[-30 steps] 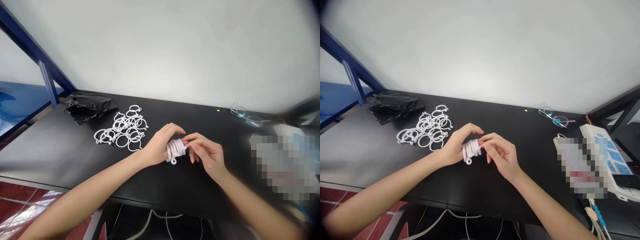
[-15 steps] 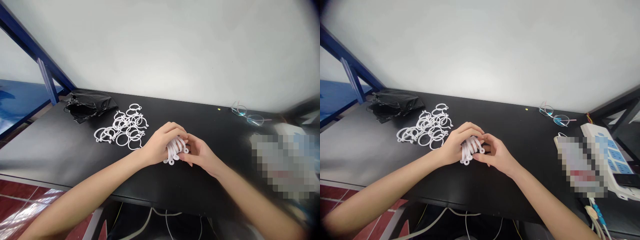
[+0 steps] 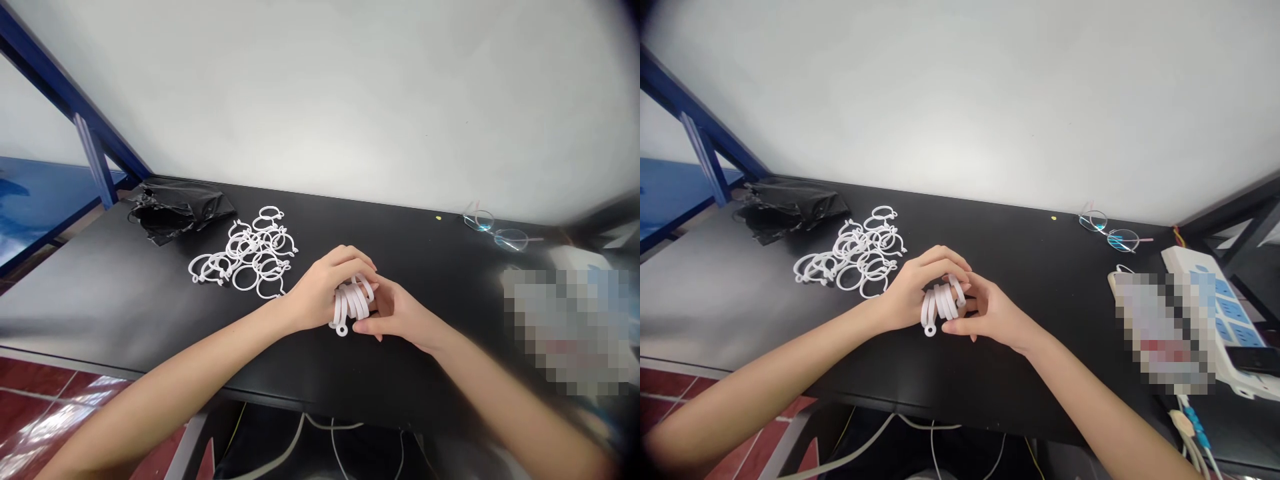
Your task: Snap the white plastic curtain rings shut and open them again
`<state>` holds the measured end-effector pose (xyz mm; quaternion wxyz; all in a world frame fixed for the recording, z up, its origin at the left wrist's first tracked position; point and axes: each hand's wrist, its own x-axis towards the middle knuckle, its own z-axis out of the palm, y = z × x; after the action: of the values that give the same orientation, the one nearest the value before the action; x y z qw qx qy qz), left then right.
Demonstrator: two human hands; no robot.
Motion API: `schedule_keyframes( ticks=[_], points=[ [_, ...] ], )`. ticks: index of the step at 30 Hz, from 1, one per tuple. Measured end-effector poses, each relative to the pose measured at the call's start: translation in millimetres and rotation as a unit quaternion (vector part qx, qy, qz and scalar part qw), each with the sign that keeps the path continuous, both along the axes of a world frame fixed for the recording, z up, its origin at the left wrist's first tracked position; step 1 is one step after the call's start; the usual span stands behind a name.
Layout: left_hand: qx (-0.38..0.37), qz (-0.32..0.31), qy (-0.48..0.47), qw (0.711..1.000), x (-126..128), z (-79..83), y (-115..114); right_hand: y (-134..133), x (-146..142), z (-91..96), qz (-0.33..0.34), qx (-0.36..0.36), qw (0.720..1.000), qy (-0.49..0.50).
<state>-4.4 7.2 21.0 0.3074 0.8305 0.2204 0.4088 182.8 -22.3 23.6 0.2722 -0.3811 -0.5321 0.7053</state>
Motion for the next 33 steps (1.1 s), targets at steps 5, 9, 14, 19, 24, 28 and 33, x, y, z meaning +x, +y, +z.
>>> schedule_keyframes(
  ticks=[5,9,14,19,24,28,33],
  points=[
    [-0.044,-0.044,-0.008,0.998,1,4.6,0,4,8,2.4,0.019,0.025,0.999,0.005],
    [-0.232,-0.052,-0.066,0.969,6,8.9,-4,2,11,1.6,-0.130,0.162,0.978,0.015],
    [-0.484,-0.098,-0.217,0.842,16,3.4,-13,-13,1,1.3,-0.226,0.314,0.922,0.012],
    [-0.595,-0.116,-0.273,0.747,27,-1.2,-23,-27,-17,-5.0,-0.226,0.392,0.890,-0.059],
    [-0.609,-0.103,-0.298,0.728,33,-6.1,-26,-27,-17,-3.5,-0.241,0.374,0.893,-0.070],
    [-0.608,-0.141,-0.245,0.742,31,-3.4,-27,-23,-14,2.8,-0.185,0.325,0.926,-0.044],
    [-0.600,-0.185,-0.251,0.737,33,-3.8,-27,-29,-20,2.9,-0.197,0.331,0.919,-0.078]
  ],
)
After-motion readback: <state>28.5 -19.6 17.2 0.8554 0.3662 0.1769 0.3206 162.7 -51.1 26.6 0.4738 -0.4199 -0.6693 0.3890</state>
